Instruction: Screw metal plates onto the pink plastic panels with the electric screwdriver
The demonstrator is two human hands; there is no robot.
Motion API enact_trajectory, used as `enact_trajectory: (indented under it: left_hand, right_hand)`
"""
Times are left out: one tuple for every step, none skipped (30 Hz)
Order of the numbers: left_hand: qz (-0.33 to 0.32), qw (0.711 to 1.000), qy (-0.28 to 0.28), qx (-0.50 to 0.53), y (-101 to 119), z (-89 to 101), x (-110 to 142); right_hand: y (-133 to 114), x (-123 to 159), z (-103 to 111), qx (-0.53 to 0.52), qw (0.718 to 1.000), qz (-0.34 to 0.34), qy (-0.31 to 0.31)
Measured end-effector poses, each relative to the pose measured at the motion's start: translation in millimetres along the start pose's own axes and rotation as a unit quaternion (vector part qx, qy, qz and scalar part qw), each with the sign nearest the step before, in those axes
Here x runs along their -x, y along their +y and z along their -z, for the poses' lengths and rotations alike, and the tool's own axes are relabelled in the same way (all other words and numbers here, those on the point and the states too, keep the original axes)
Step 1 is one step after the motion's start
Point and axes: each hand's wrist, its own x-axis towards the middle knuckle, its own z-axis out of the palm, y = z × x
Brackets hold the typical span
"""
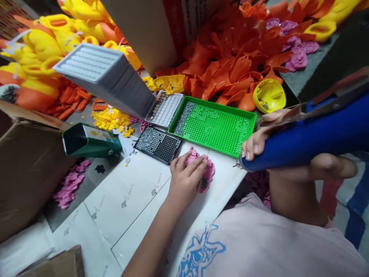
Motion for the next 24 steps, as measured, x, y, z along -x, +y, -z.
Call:
enact_trajectory:
  left_hand:
    - [-0.012,1.0,-0.015,0.001,-1.2,-3.1,-3.3]
    - [-0.02,1.0,-0.025,0.003,-1.6,-6.4,-5.4]
    - [-0.023,0.999,-0.028,0.006,-1.5,-9.4,-6.4]
    - [-0.023,0.999,-0.027,0.009,-0.8,-11.8,-6.6]
    - [-0.02,0.999,-0.025,0.013,0.4,-13.5,-6.1]
    - [-0.015,0.999,-0.025,0.016,1.9,-14.3,-5.1]
    - [-0.009,0.999,-0.028,0.019,3.6,-14.2,-4.1]
    - [-0.003,0.999,-0.036,0.023,5.3,-13.4,-3.1]
    - [0.004,0.999,-0.046,0.026,6.7,-12.2,-2.3]
    - [0.009,0.998,-0.054,0.028,7.7,-10.9,-1.8]
    - [0.015,0.998,-0.061,0.03,8.1,-9.7,-1.5]
    - [0.019,0.998,-0.06,0.032,7.8,-8.8,-1.5]
    - [0.021,0.998,-0.054,0.035,7.1,-8.4,-1.7]
    - [0.021,0.998,-0.048,0.04,5.9,-8.4,-2.2]
    - [0.021,0.998,-0.042,0.046,4.5,-8.7,-2.8]
    - [0.022,0.998,-0.038,0.053,3.1,-9.1,-3.6]
    - [0.022,0.997,-0.038,0.061,1.7,-9.6,-4.5]
    - [0.024,0.996,-0.042,0.069,0.7,-9.9,-5.4]
    - [0.028,0.996,-0.047,0.075,-0.1,-10.0,-6.1]
    - [0.032,0.995,-0.053,0.08,-0.5,-9.8,-6.8]
    - [0.036,0.994,-0.059,0.085,-0.7,-9.5,-7.3]
    - [0.039,0.993,-0.066,0.09,-0.7,-9.1,-7.7]
    - [0.04,0.992,-0.071,0.095,-0.7,-8.7,-8.0]
    - [0.04,0.991,-0.077,0.102,-0.7,-8.5,-8.1]
  right_hand:
    - [-1.3,-2.0,-0.6,0.005,1.0,0.003,0.002]
    - [-2.4,-4.4,-1.6,0.008,1.0,0.004,0.001]
    - [-3.3,-7.0,-2.8,0.008,1.0,0.002,-0.005]
    - [-3.9,-9.4,-4.0,0.003,1.0,0.0,-0.014]
    - [-4.1,-11.7,-5.2,-0.005,1.0,-0.002,-0.02]
    - [-4.0,-13.6,-6.4,-0.014,1.0,-0.002,-0.023]
    - [-3.4,-15.2,-7.7,-0.022,0.999,-0.003,-0.025]
    - [-2.4,-16.4,-9.2,-0.028,0.999,-0.004,-0.025]
    - [-1.0,-17.3,-10.9,-0.033,0.999,-0.005,-0.023]
    - [0.7,-18.0,-12.8,-0.036,0.999,-0.008,-0.022]
    - [2.7,-18.4,-14.9,-0.038,0.999,-0.011,-0.02]
    - [5.0,-18.6,-17.1,-0.04,0.999,-0.013,-0.018]
    - [7.5,-18.6,-19.3,-0.042,0.999,-0.017,-0.014]
    - [10.1,-18.4,-21.5,-0.045,0.999,-0.022,-0.01]
    - [12.8,-18.1,-23.6,-0.048,0.998,-0.027,-0.006]
    - [15.4,-17.6,-25.6,-0.051,0.998,-0.033,-0.001]
    - [17.9,-17.0,-27.5,-0.053,0.998,-0.039,0.003]
    - [20.1,-16.4,-29.4,-0.054,0.998,-0.043,0.007]
    - [22.2,-15.7,-31.2,-0.053,0.997,-0.045,0.011]
    - [23.9,-15.0,-33.0,-0.05,0.998,-0.043,0.013]
    - [25.6,-14.2,-34.6,-0.044,0.998,-0.039,0.013]
    - [27.1,-13.4,-35.9,-0.038,0.999,-0.032,0.012]
    - [28.8,-12.4,-36.9,-0.032,0.999,-0.025,0.009]
    - [30.6,-11.2,-37.3,-0.027,0.999,-0.02,0.005]
